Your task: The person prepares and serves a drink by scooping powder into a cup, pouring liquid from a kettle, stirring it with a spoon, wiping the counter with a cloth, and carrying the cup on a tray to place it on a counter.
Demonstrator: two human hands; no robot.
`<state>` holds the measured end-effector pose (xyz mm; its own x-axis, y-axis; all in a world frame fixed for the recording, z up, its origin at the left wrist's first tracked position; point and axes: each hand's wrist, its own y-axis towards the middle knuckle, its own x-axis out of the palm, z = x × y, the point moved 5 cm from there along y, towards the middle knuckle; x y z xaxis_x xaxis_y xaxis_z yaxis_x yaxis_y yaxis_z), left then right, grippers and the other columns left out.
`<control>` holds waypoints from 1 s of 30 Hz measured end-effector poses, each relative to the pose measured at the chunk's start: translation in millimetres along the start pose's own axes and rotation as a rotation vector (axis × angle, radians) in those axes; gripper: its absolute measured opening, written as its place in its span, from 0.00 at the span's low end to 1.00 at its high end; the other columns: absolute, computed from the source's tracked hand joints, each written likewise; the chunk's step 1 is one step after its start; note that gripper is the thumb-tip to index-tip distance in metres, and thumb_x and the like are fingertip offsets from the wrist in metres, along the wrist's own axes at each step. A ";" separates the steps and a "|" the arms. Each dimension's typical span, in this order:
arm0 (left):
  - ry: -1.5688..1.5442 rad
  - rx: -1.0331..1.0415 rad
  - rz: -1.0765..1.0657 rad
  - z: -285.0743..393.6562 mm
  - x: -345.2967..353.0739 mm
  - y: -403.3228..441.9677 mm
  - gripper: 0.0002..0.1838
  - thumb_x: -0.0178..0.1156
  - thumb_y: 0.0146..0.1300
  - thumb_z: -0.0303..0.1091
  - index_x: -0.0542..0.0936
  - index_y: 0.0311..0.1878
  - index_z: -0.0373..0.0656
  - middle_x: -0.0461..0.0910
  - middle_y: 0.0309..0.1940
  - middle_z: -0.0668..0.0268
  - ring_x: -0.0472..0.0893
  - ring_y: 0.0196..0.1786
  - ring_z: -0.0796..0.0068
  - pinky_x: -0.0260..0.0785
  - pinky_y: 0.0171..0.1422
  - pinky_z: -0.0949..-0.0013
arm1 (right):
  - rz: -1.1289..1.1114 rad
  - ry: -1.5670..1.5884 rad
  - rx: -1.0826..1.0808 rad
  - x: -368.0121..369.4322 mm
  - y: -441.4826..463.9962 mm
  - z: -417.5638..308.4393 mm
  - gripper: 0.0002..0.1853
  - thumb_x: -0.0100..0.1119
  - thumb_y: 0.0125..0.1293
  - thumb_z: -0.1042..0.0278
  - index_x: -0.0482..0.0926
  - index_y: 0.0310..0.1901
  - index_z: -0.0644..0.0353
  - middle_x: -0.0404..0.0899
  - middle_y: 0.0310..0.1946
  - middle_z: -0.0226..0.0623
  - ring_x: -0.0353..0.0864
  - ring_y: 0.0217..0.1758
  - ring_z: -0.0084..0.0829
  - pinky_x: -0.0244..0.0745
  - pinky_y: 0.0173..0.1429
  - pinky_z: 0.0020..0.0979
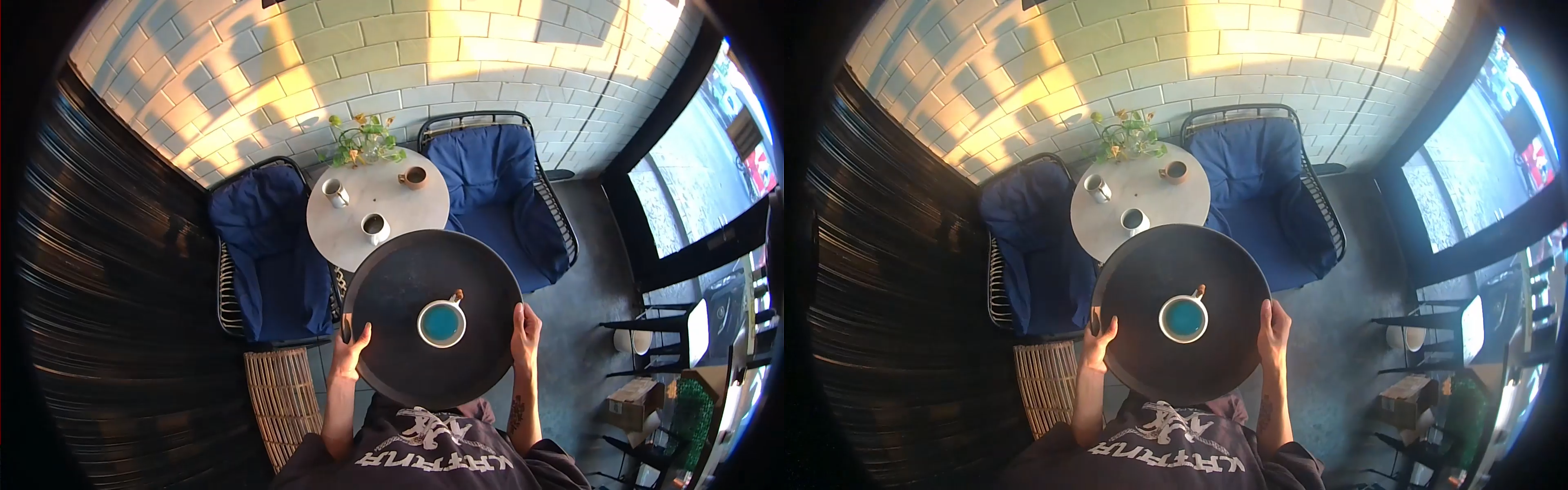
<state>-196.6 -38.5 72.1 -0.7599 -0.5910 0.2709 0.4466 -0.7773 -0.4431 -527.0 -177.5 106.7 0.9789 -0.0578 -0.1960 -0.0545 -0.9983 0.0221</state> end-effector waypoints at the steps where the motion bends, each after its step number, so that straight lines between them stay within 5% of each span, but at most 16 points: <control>1: -0.015 -0.063 0.082 5.8 7.7 6.2 0.28 0.71 0.61 0.33 0.72 0.63 0.42 0.78 0.55 0.66 0.77 0.58 0.73 0.70 0.62 0.65 | -0.015 0.012 0.009 3.8 13.3 1.4 0.22 0.49 0.78 0.59 0.62 0.25 0.58 0.53 0.23 0.15 0.49 0.29 0.12 0.44 0.29 0.25; 4: -0.153 -0.114 0.134 -17.3 -12.2 34.9 0.29 0.69 0.63 0.35 0.69 0.66 0.47 0.77 0.56 0.66 0.77 0.59 0.71 0.71 0.63 0.61 | -0.052 0.116 0.064 20.2 43.4 -1.6 0.22 0.50 0.78 0.58 0.63 0.26 0.59 0.53 0.24 0.15 0.50 0.29 0.12 0.45 0.30 0.24; 8: -0.383 -0.177 -0.077 -11.8 7.9 67.2 0.26 0.65 0.67 0.43 0.71 0.63 0.43 0.77 0.54 0.66 0.78 0.57 0.72 0.72 0.60 0.64 | -0.056 -0.037 0.044 27.0 80.4 21.9 0.20 0.50 0.78 0.60 0.68 0.27 0.61 0.59 0.22 0.16 0.53 0.27 0.12 0.48 0.29 0.24; 14: -0.129 -0.219 0.005 7.0 21.4 115.7 0.32 0.65 0.66 0.47 0.70 0.66 0.39 0.76 0.59 0.63 0.77 0.59 0.69 0.73 0.61 0.63 | -0.037 0.034 0.110 50.8 100.4 39.8 0.19 0.50 0.78 0.60 0.70 0.28 0.61 0.60 0.23 0.15 0.55 0.28 0.10 0.49 0.29 0.22; 19: 0.129 -0.164 -0.011 38.3 16.0 172.4 0.26 0.64 0.66 0.56 0.80 0.53 0.42 0.78 0.45 0.72 0.71 0.52 0.81 0.59 0.65 0.70 | 0.084 0.062 0.149 78.2 104.2 35.8 0.18 0.50 0.78 0.59 0.71 0.30 0.60 0.61 0.24 0.15 0.55 0.29 0.10 0.50 0.30 0.22; 27: 0.203 -0.250 -0.107 62.9 -10.6 240.2 0.26 0.63 0.65 0.59 0.80 0.45 0.41 0.78 0.40 0.71 0.71 0.48 0.81 0.62 0.61 0.68 | 0.235 0.106 0.236 126.4 94.7 30.8 0.17 0.50 0.78 0.59 0.72 0.31 0.59 0.61 0.25 0.15 0.55 0.29 0.11 0.53 0.32 0.21; 30: 0.205 -0.232 -0.107 69.4 -23.2 253.1 0.28 0.63 0.65 0.60 0.80 0.42 0.39 0.77 0.37 0.70 0.71 0.46 0.81 0.64 0.57 0.68 | 0.181 0.106 0.244 144.7 100.7 30.0 0.16 0.49 0.78 0.57 0.76 0.39 0.61 0.66 0.29 0.16 0.63 0.34 0.10 0.62 0.39 0.19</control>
<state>-33.1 -236.5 13.0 -0.8863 -0.4348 0.1592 0.2577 -0.7488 -0.6106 -396.7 -286.7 51.1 0.9633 -0.2461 -0.1072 -0.2628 -0.9457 -0.1911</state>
